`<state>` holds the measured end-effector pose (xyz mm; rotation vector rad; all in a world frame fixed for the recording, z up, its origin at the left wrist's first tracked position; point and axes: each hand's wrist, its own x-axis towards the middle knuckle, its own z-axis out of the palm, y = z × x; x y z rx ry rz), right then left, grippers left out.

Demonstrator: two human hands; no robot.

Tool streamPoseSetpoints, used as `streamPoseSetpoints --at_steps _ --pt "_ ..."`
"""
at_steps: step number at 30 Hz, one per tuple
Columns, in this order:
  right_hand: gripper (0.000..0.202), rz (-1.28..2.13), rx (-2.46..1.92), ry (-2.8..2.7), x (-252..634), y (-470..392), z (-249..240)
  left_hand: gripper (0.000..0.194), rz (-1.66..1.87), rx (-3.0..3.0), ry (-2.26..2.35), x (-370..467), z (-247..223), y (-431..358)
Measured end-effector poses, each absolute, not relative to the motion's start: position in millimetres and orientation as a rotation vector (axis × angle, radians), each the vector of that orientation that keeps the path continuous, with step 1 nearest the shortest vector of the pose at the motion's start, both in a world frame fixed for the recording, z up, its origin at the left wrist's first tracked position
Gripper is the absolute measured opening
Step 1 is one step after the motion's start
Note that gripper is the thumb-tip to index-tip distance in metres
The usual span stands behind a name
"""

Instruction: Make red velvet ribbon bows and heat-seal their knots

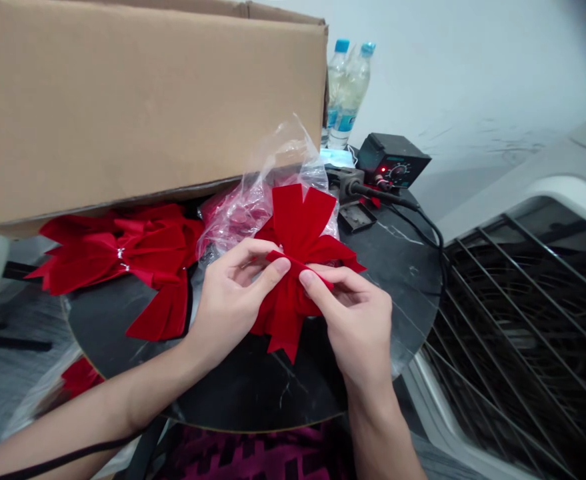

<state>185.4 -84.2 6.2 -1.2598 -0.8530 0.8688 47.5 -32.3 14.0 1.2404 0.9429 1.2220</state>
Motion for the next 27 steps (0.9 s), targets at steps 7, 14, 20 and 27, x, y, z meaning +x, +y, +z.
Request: streamPoseSetpoints --at_steps 7,14,20,27 --pt "0.018 0.814 -1.317 -0.860 186.4 -86.2 6.3 0.012 1.222 1.269 0.959 45.4 14.9 -33.4" --pt "0.017 0.728 -1.329 -0.829 182.8 -86.9 5.6 0.019 1.150 1.211 0.985 44.0 17.6 -35.2" --pt "0.018 0.724 -1.334 -0.898 186.5 -86.8 7.5 0.015 1.145 1.270 1.016 43.3 22.8 -37.9" --pt "0.017 0.647 -1.316 -0.932 184.4 -87.0 6.0 0.008 1.287 1.326 0.942 45.3 14.5 -35.3"
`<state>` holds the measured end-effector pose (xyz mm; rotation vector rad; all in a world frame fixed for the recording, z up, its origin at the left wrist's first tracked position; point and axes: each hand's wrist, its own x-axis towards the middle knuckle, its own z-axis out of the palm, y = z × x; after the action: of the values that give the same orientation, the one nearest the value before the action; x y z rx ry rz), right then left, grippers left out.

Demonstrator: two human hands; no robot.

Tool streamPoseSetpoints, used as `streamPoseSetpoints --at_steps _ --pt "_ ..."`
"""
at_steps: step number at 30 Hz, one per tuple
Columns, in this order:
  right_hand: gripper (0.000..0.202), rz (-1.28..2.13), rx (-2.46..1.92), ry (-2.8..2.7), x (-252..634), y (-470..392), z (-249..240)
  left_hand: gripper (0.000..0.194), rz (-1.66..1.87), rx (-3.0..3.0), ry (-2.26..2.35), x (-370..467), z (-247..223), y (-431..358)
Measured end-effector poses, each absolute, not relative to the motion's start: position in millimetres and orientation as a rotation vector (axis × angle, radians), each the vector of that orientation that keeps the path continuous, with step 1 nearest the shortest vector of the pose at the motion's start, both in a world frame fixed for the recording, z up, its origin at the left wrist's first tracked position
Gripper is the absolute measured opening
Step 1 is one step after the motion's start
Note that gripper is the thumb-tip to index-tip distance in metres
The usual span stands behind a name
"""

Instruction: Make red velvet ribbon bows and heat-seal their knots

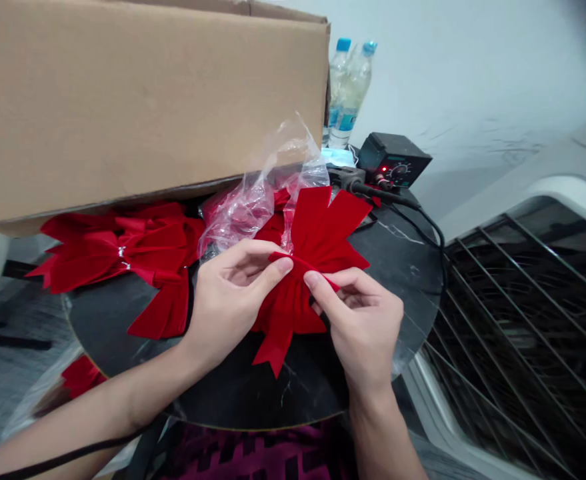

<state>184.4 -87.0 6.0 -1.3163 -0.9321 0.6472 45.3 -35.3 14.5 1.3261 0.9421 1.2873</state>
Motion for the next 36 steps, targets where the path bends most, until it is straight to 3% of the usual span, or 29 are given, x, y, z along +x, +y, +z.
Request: streamPoseSetpoints --at_steps 10,17,25,33,36 --pt "0.011 0.539 -1.318 -0.974 184 -88 4 0.011 1.187 1.174 0.864 41 10 -32" --pt "0.013 0.603 -1.300 -0.991 193 -89 0 0.029 0.865 0.767 0.826 38 17 -20" --pt "0.013 0.695 -1.153 -1.200 205 -91 9 0.034 0.586 0.765 0.608 26 13 -10" --pt "0.008 0.538 -1.253 -1.336 210 -91 10 0.014 0.858 1.040 0.736 30 12 -16" --pt "0.007 0.500 -1.268 -1.375 212 -91 8 0.026 0.865 1.162 0.805 28 14 -19"
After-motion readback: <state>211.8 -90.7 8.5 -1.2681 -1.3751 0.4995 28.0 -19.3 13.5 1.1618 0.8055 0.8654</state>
